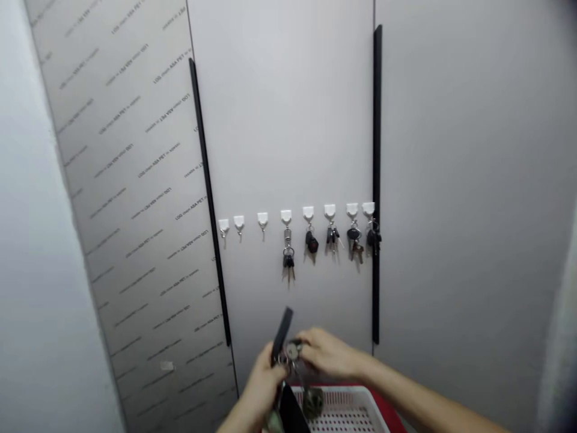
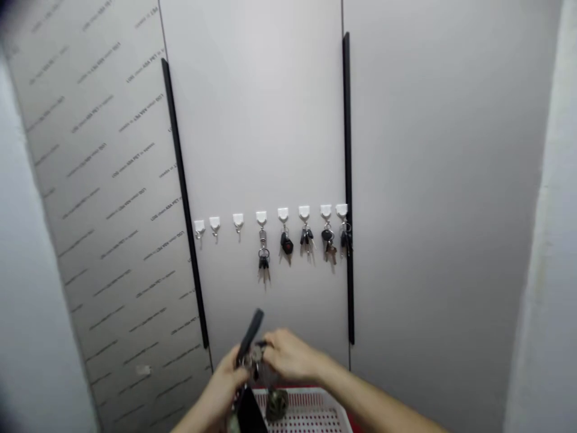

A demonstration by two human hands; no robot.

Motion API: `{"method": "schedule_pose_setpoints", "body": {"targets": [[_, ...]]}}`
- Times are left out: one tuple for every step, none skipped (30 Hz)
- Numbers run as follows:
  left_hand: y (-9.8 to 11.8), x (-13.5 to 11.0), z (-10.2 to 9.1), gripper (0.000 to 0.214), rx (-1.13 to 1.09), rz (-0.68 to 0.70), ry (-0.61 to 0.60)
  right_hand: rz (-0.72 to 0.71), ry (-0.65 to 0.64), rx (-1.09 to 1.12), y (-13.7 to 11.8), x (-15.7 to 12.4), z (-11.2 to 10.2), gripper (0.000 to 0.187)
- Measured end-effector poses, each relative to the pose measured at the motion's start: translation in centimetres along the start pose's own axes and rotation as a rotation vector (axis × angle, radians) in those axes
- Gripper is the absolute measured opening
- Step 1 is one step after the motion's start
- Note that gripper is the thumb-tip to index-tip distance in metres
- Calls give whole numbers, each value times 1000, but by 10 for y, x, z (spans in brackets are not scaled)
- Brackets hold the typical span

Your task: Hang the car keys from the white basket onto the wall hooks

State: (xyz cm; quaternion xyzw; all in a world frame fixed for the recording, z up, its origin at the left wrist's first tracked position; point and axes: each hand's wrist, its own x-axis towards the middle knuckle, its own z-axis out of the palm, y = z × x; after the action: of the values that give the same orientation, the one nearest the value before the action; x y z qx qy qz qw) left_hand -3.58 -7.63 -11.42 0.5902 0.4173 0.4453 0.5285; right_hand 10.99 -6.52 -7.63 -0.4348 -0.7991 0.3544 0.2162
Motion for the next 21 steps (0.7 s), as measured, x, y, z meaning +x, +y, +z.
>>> {"method": "schedule_pose_setpoints", "body": {"targets": [[-16, -2, 6, 32, 17, -29, -36, 31, -32, -34, 12, -8, 6, 19], [-24, -1, 11, 40, 68, -80, -104, 45, -53, -68, 22, -14, 9, 20], [-24, 3, 13, 52, 128, -127, -169, 41, -49, -95, 28, -17, 7, 21], [-17, 9, 14, 66, 191, -159, -206, 24, 4, -112, 31, -18, 1, 22], [-4, 20, 15, 77, 243, -169, -230, 0, 114, -120, 31, -17, -9, 24], [14, 33, 15, 74, 280, -104, -138, -32, 268, -119, 27, -12, -22, 27], [34, 48, 17, 65, 334, 27, 56, -50, 475, -117, 21, -6, -37, 30], [53, 65, 19, 58, 404, 160, 252, -67, 667, -130, 14, 3, -53, 31], [70, 81, 23, 55, 473, 262, 408, -89, 823, -164, 6, 13, -67, 32], [83, 96, 28, 54, 528, 285, 497, -108, 946, -205, -2, 23, -78, 33], [92, 109, 33, 52, 575, 281, 554, -120, 1030, -245, -8, 34, -87, 35], [97, 119, 39, 48, 617, 266, 589, -121, 1092, -279, -12, 43, -92, 38], [99, 126, 44, 41, 645, 240, 602, -110, 1138, -298, -15, 52, -95, 41], [99, 131, 48, 33, 657, 222, 601, -88, 1172, -296, -16, 58, -95, 42], [98, 133, 49, 25, 650, 220, 589, -62, 1199, -271, -16, 63, -95, 41], [98, 134, 49, 18, 620, 230, 568, -40, 1219, -225, -15, 66, -94, 40], [100, 134, 46, 14, 570, 247, 542, -28, 1233, -161, -14, 67, -94, 38], [105, 133, 43, 12, 507, 274, 517, -32, 1240, -88, -14, 66, -95, 35], [113, 131, 38, 12, 443, 309, 495, -56, 1239, -20, -16, 64, -99, 31], [123, 130, 33, 13, 387, 344, 480, -96, 1237, 36, -19, 62, -105, 29], [136, 130, 29, 14, 344, 380, 470, -147, 1233, 77, -24, 61, -112, 27]]}}
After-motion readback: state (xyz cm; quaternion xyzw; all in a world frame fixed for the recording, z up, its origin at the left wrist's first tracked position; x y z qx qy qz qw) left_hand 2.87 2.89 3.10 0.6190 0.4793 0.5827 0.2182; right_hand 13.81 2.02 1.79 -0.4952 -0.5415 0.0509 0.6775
